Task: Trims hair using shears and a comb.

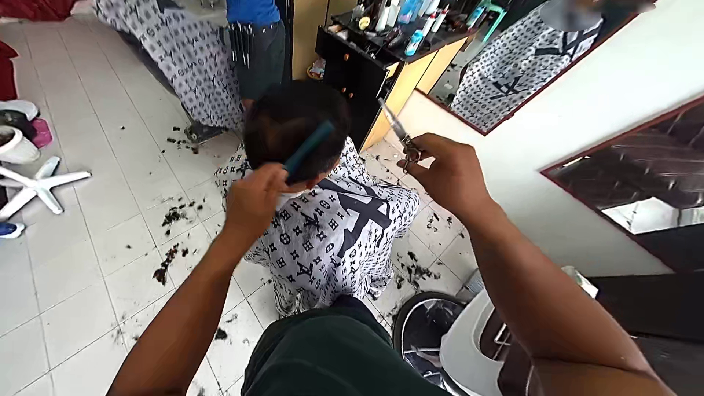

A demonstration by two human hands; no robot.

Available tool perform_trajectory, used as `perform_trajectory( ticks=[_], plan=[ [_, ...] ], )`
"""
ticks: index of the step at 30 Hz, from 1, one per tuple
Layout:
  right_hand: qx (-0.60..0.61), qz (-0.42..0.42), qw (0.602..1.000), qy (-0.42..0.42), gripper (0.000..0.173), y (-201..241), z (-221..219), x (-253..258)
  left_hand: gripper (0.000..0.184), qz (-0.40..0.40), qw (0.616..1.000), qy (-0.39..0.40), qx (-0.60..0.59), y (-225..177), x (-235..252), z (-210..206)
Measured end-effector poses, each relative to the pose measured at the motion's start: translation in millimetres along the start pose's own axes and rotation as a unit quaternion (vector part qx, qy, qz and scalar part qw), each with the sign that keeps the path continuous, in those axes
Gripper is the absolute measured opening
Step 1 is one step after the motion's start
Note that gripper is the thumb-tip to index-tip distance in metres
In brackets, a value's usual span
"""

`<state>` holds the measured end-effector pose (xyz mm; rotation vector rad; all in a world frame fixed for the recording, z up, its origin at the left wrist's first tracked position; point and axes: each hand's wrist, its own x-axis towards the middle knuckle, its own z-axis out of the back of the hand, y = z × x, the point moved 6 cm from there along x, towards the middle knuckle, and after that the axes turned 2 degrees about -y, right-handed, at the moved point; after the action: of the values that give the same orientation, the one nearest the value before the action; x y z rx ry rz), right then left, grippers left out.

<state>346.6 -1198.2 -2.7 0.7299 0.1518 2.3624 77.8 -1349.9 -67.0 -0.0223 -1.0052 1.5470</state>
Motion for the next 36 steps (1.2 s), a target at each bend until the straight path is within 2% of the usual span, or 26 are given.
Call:
perform_trajectory(
  ticks=[1,3,4,6,7,9,12,14,16,19,23,24,26,28,30,34,36],
  plan=[
    [0.011,-0.009,1.0,0.001,0.021,-7,-4,-2,0.029,-0.047,0.997,0.027,0.053,-9,-6,-15],
    [0.027,-0.019,0.999,0.001,0.021,-18,-10,1,0.025,-0.131,0.985,-0.016,0.108,-22,-10,-21],
    [0.033,-0.026,0.999,0.001,0.021,-25,-12,3,0.027,-0.121,0.986,-0.049,0.103,-24,-8,-12],
    [0.052,-0.037,0.998,-0.003,0.019,-39,-16,7,0.031,-0.04,0.993,-0.092,0.069,-22,0,9],
    [0.064,-0.039,0.997,-0.002,0.019,-45,-19,10,0.031,-0.008,0.993,-0.095,0.066,-21,3,13],
    [0.089,-0.03,0.996,0.003,0.021,-53,-24,17,0.03,0.025,0.996,-0.036,0.083,-25,5,-1],
    [0.105,-0.005,0.994,-0.005,0.025,-53,-30,22,0.025,-0.01,0.99,0.049,0.135,-34,-4,-31],
    [0.085,0.006,0.996,-0.006,0.024,-53,-31,27,0.026,-0.06,0.985,0.051,0.154,-38,-9,-35],
    [0.069,0.027,0.997,-0.007,0.02,-56,-32,34,0.027,-0.068,0.983,0.053,0.16,-39,-14,-33],
    [0.08,0.04,0.996,-0.001,0.019,-62,-34,40,0.035,-0.042,0.988,0.019,0.147,-39,-20,-16],
    [0.117,0.039,0.992,-0.01,0.018,-73,-37,41,0.035,0.076,0.99,-0.089,0.085,-29,-8,13],
    [0.129,0.038,0.991,-0.013,0.019,-75,-39,40,0.033,0.076,0.99,-0.08,0.084,-30,-5,8],
    [0.147,0.039,0.988,-0.015,0.02,-77,-43,38,0.027,0.048,0.993,-0.005,0.108,-39,-4,-16],
    [0.144,0.04,0.989,-0.013,0.025,-75,-44,37,0.023,-0.03,0.988,0.027,0.146,-46,-12,-42],
    [0.117,0.048,0.992,-0.011,0.029,-72,-43,36,0.026,-0.046,0.988,0.029,0.147,-44,-19,-50],
    [0.068,0.078,0.995,0.008,0.018,-71,-46,39,0.022,0.013,0.99,-0.021,0.136,-35,-19,-34],
    [0.054,0.084,0.995,0.011,0.016,-69,-47,42,0.02,0.012,0.985,-0.043,0.168,-38,-13,-25]
  ],
)
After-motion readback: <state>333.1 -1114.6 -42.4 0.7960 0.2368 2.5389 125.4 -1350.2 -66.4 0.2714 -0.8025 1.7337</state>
